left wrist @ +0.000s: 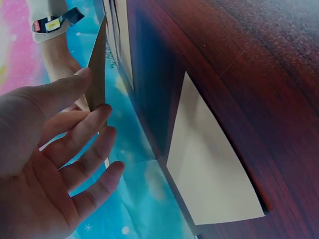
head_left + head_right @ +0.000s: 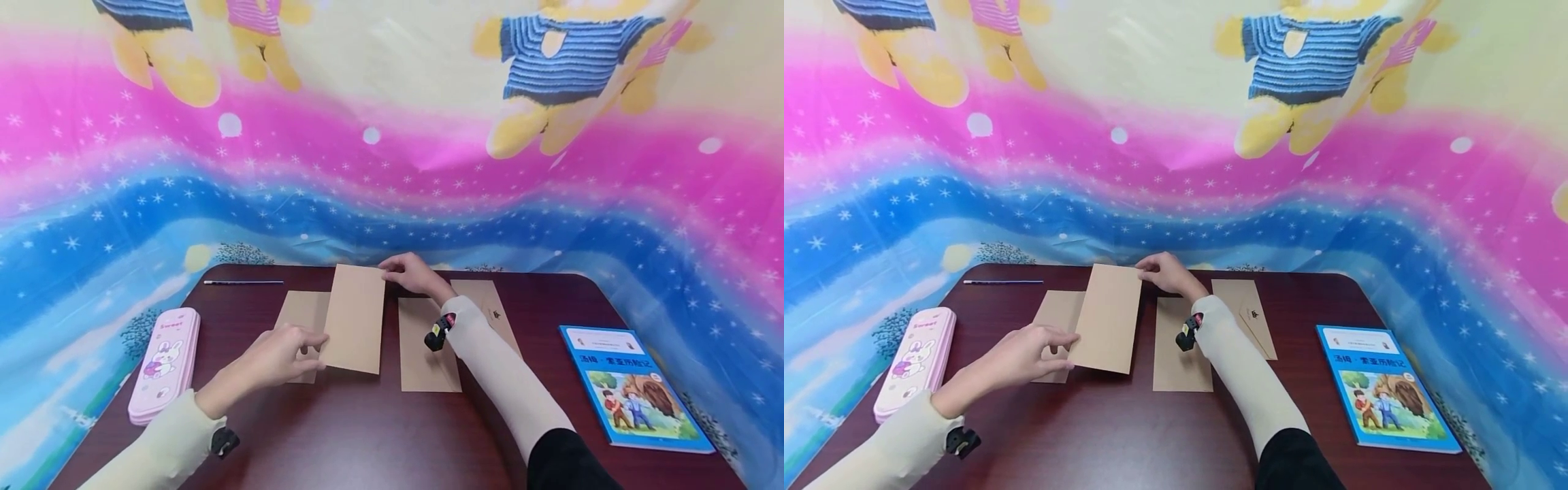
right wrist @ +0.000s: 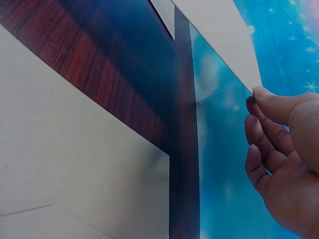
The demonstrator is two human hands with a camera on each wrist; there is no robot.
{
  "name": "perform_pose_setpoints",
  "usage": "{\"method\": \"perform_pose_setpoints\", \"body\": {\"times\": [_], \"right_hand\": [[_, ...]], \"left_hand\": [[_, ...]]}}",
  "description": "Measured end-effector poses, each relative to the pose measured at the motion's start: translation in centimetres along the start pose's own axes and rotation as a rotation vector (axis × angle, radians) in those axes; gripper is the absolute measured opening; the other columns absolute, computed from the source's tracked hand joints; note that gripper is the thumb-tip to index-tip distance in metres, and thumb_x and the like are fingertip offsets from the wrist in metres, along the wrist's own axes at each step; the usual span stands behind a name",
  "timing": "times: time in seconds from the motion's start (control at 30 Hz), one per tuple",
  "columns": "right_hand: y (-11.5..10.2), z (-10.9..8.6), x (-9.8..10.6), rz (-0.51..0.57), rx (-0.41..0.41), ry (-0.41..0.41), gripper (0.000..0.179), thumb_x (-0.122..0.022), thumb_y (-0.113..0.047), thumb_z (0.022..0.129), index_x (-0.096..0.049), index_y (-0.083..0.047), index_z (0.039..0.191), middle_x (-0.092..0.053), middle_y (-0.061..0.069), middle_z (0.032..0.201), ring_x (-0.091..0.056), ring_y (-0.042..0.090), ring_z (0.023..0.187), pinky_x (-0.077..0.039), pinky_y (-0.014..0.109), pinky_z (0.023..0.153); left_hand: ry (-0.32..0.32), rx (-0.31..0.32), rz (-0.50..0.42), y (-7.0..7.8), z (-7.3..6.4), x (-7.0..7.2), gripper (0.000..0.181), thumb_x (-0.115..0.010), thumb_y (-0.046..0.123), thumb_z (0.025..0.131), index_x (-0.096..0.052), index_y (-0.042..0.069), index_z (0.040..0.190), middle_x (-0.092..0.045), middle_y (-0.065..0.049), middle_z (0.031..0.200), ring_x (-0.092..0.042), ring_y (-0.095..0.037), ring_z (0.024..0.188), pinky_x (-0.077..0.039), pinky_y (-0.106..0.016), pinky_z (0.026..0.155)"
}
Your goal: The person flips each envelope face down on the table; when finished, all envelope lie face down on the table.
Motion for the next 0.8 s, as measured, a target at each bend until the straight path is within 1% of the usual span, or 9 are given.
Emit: {"method": "perform_pose_setpoints", "body": {"times": [0.03, 0.13, 0.23, 0.33, 0.43, 0.5, 0.57, 0.63, 0.8], "right_hand": [[-0.1, 0.1, 0.0, -0.001, 0.001, 0.0, 0.032, -0.066, -0.025, 0.101, -0.071, -0.017, 0.132, -0.072, 0.006, 0.121, -0.066, 0.021, 0.109, -0.056, 0.038, 0.095], [-0.2, 0.4, -0.1, -0.012, 0.018, 0.004, 0.031, -0.066, -0.024, 0.102, -0.072, -0.016, 0.131, -0.072, 0.007, 0.121, -0.066, 0.022, 0.111, -0.055, 0.038, 0.095], [-0.2, 0.6, -0.3, -0.024, 0.024, 0.004, 0.031, -0.065, -0.023, 0.102, -0.071, -0.015, 0.131, -0.073, 0.007, 0.122, -0.066, 0.022, 0.112, -0.055, 0.039, 0.096], [-0.3, 0.6, -0.8, -0.041, 0.016, -0.015, 0.032, -0.065, -0.022, 0.102, -0.07, -0.015, 0.133, -0.072, 0.007, 0.124, -0.066, 0.021, 0.114, -0.055, 0.039, 0.098], [-0.4, 0.6, -1.6, -0.061, 0.009, -0.047, 0.033, -0.065, -0.021, 0.102, -0.069, -0.014, 0.134, -0.072, 0.006, 0.124, -0.066, 0.021, 0.114, -0.055, 0.038, 0.097], [-0.3, 0.6, -2.1, -0.073, 0.005, -0.063, 0.033, -0.065, -0.02, 0.102, -0.068, -0.014, 0.134, -0.071, 0.007, 0.124, -0.066, 0.021, 0.112, -0.055, 0.037, 0.094], [-0.2, 0.5, -2.5, -0.084, -0.001, -0.075, 0.033, -0.065, -0.019, 0.102, -0.068, -0.014, 0.134, -0.071, 0.007, 0.126, -0.066, 0.021, 0.112, -0.055, 0.036, 0.092], [0.0, 0.3, -2.9, -0.093, -0.01, -0.086, 0.032, -0.065, -0.017, 0.102, -0.069, -0.013, 0.134, -0.071, 0.008, 0.128, -0.066, 0.022, 0.113, -0.055, 0.037, 0.092], [0.8, -0.2, -4.1, -0.134, -0.032, -0.11, 0.032, -0.065, -0.013, 0.101, -0.069, -0.009, 0.133, -0.071, 0.01, 0.128, -0.066, 0.023, 0.115, -0.055, 0.039, 0.096]], "left_hand": [[-0.009, -0.004, -0.002, 0.0, 0.1, -0.1, 0.015, -0.082, 0.024, 0.088, -0.07, 0.015, 0.09, -0.072, 0.011, 0.086, -0.055, 0.004, 0.065, -0.039, -0.021, 0.051], [-0.028, -0.003, -0.012, 0.0, 0.3, -0.3, 0.028, -0.082, 0.022, 0.087, -0.057, 0.021, 0.075, -0.07, 0.013, 0.081, -0.049, 0.004, 0.059, -0.035, -0.021, 0.048], [-0.039, 0.01, -0.013, -0.1, 0.4, -0.6, 0.032, -0.082, 0.022, 0.087, -0.054, 0.022, 0.071, -0.072, 0.011, 0.082, -0.044, 0.003, 0.056, -0.034, -0.021, 0.05], [-0.054, 0.035, -0.034, -0.3, 0.3, -1.1, 0.038, -0.083, 0.022, 0.086, -0.05, 0.02, 0.067, -0.077, 0.004, 0.094, -0.042, 0.003, 0.056, -0.036, -0.02, 0.052], [-0.073, 0.05, -0.039, -0.6, 0.3, -1.7, 0.041, -0.083, 0.023, 0.086, -0.049, 0.018, 0.064, -0.076, 0.002, 0.087, -0.044, 0.003, 0.057, -0.037, -0.02, 0.053], [-0.073, 0.065, -0.029, -0.7, 0.2, -2.1, 0.039, -0.084, 0.023, 0.085, -0.052, 0.021, 0.063, -0.071, 0.006, 0.078, -0.044, 0.002, 0.057, -0.036, -0.021, 0.052], [-0.082, 0.066, -0.002, -0.8, 0.3, -2.5, 0.037, -0.084, 0.024, 0.085, -0.054, 0.022, 0.063, -0.056, 0.011, 0.064, -0.043, 0.0, 0.057, -0.035, -0.022, 0.051], [-0.092, 0.061, 0.024, -0.8, 0.3, -3.0, 0.037, -0.084, 0.024, 0.084, -0.053, 0.023, 0.063, -0.048, 0.013, 0.062, -0.041, -0.002, 0.059, -0.034, -0.024, 0.051], [-0.14, 0.046, 0.064, -0.5, 0.6, -4.6, 0.039, -0.084, 0.025, 0.084, -0.05, 0.023, 0.065, -0.045, 0.013, 0.06, -0.043, -0.005, 0.061, -0.034, -0.026, 0.054]]}}
Point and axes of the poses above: each hand's wrist, its own z-axis towards the middle knuckle, its own x-axis out of the back of the hand, y = z × x, the point moved 7 cm from there along z, towards the middle knuckle
